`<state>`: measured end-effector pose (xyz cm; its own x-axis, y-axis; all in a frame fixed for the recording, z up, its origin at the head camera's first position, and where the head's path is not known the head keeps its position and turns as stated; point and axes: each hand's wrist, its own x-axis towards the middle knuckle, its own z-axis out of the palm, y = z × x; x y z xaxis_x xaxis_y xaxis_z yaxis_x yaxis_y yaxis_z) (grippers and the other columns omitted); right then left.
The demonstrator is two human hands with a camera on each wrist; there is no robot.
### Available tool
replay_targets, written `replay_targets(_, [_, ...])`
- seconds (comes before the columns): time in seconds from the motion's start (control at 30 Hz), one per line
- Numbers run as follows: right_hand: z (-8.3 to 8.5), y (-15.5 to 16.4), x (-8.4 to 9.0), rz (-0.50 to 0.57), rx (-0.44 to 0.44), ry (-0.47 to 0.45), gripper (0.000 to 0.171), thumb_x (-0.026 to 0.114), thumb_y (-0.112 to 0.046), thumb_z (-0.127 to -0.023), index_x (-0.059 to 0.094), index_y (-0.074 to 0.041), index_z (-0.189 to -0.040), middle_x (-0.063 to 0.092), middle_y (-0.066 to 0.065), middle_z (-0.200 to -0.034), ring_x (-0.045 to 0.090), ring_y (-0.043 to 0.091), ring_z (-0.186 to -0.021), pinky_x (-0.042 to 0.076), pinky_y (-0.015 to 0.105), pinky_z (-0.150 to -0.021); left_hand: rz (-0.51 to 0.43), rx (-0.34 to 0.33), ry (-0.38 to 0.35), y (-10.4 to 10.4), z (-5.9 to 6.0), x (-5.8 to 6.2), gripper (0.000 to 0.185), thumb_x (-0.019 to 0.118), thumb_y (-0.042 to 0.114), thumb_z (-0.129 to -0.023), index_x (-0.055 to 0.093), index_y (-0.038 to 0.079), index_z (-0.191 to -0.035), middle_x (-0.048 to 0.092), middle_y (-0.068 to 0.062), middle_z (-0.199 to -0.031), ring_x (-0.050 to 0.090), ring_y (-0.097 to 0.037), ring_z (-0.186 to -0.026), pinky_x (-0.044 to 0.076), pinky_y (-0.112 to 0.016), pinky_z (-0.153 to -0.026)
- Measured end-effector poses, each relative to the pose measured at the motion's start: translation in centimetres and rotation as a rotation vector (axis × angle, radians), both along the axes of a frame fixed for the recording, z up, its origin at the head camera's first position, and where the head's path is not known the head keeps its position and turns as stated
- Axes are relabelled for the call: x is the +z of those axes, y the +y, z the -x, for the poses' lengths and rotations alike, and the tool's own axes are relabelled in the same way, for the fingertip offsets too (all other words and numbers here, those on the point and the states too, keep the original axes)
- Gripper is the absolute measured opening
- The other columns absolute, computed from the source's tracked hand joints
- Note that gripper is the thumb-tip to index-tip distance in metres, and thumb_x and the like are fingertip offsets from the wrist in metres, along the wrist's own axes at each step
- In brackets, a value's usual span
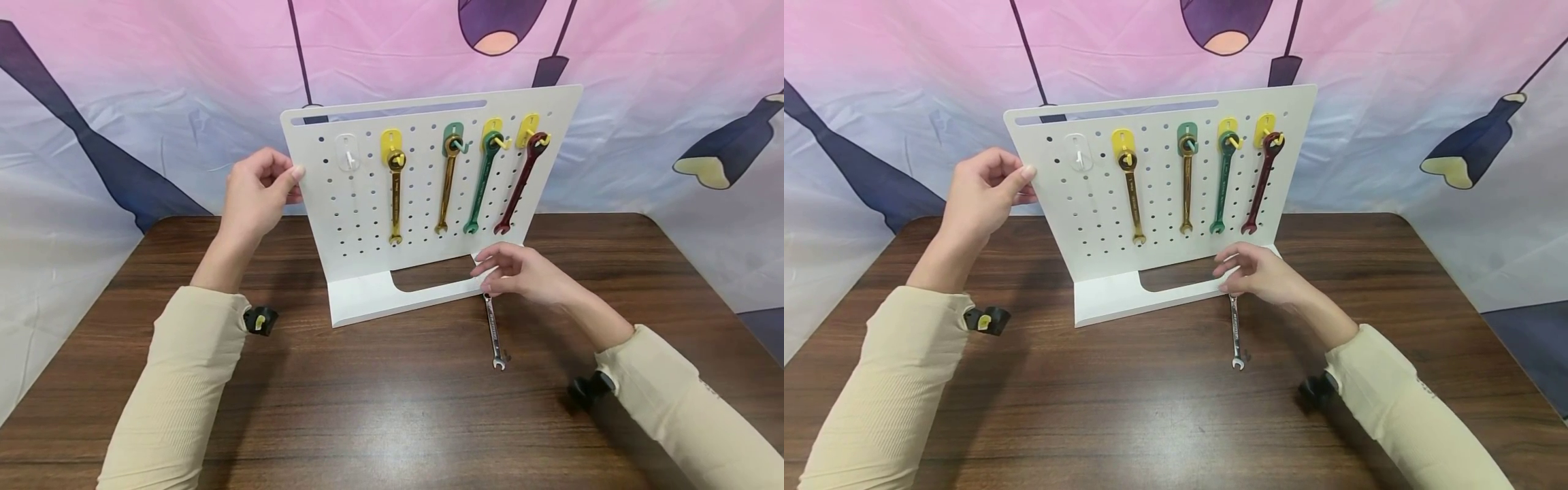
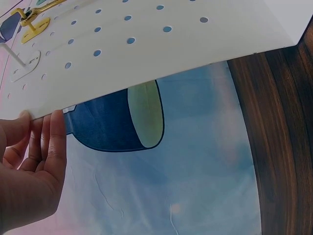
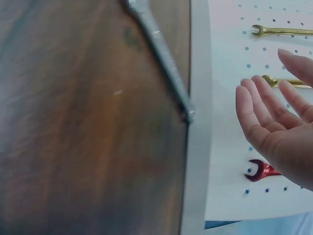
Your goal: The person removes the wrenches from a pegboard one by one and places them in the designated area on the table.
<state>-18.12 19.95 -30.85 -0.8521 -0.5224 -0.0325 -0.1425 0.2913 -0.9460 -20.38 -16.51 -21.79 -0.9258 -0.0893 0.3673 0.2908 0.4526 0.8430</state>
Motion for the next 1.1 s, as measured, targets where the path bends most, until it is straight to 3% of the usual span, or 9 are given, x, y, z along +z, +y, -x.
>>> replay_targets(0.17, [0.5,-1.0,1.0,0.0,0.001,0.031,0.037,0.061,0.01,-0.081,0.048,0.006,-0.117,0.054,0.03,-0.109,0.063,0.018,-0.084,0.056,0.032,-0.076,0.009,0.001,-0.005,0.0,-0.1,0.1,0.017,0.06,0.016,-0.089,0.056,-0.001,-0.087,0.053,-0.004,-0.071,0.057,-0.009,-0.065,0.056,-0.018,-0.063])
replay_targets(0.43, [1.3,-2.7,2.3,0.021,0.011,0.062,0.036,0.061,0.009,-0.082,0.05,0.007,-0.116,0.058,0.02,-0.105,0.063,0.024,-0.085,0.056,0.043,-0.076,0.011,-0.003,0.001,0.0,-0.1,0.0,0.018,0.06,0.016,-0.089,0.056,-0.001,-0.086,0.054,-0.004,-0.07,0.057,-0.009,-0.064,0.056,-0.018,-0.063])
replay_targets(1.1, [2.8,-6.5,4.3,0.048,-0.011,0.102,0.026,0.059,0.008,-0.083,0.053,0.003,-0.108,0.055,0.024,-0.109,0.062,0.028,-0.083,0.056,0.041,-0.074,-0.006,-0.005,-0.016,-0.1,-0.1,0.1,0.017,0.06,0.016,-0.089,0.056,0.0,-0.086,0.054,-0.004,-0.071,0.058,-0.01,-0.064,0.056,-0.019,-0.064])
